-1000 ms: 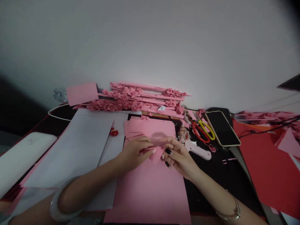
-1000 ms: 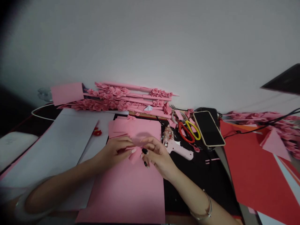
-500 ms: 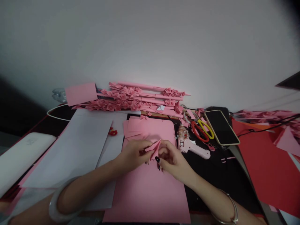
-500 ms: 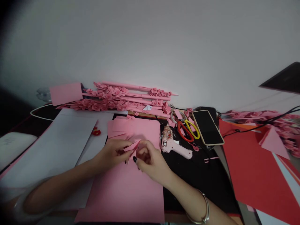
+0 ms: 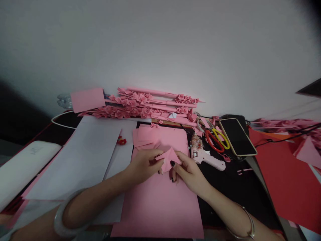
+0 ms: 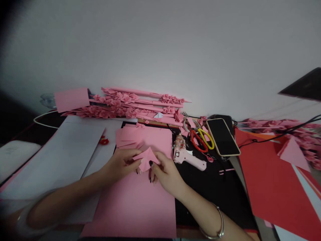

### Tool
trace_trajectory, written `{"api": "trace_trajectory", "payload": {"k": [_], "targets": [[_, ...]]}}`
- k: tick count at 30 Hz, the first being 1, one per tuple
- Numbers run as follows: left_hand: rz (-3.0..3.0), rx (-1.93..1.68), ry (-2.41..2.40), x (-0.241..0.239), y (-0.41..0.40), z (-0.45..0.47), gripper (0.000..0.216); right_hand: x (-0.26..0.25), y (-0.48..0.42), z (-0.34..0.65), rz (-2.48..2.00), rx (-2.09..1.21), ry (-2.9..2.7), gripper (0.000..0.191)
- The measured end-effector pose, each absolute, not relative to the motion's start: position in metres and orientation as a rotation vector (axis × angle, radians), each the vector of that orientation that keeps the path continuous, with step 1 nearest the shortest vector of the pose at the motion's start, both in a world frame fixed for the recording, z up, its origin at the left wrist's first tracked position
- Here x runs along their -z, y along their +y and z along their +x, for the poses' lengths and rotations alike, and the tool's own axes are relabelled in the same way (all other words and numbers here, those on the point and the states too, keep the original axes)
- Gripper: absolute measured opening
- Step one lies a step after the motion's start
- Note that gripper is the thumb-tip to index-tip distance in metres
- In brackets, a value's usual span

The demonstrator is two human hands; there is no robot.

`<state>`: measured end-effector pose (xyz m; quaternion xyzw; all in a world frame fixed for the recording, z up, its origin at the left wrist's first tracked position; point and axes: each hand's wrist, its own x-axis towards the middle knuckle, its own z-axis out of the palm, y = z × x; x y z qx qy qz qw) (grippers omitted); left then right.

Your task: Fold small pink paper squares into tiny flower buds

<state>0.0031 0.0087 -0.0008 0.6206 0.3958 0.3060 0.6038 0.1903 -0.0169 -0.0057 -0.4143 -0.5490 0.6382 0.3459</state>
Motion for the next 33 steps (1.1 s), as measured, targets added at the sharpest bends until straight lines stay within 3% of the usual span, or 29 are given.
{"api": "trace_trajectory", "payload": {"k": [6, 13, 18, 27, 33], "targets": [[1.13, -0.674, 0.824, -0.007, 0.016, 0.001, 0.019, 0.009, -0.01, 0.197, -0.956, -1.738, -1.117, 0.036], [0.856, -0.678, 0.698, -0.005, 0.017, -0.003, 0.024, 0.003, -0.009, 0.199, -0.883, -1.896, -0.834, 0.024], [0.772, -0.657, 0.603, 0.003, 0.02, -0.006, 0.015, 0.0, -0.007, 0.2, -0.8, -1.996, -0.785, 0.022], [0.637, -0.596, 0.568, -0.001, 0.022, -0.003, 0.018, -0.002, -0.006, 0.204, -0.709, -2.108, -0.706, 0.03], [0.636, -0.646, 0.655, -0.004, 0.019, -0.002, 0.025, -0.001, -0.006, 0.2, -0.737, -2.092, -0.706, 0.027]]}}
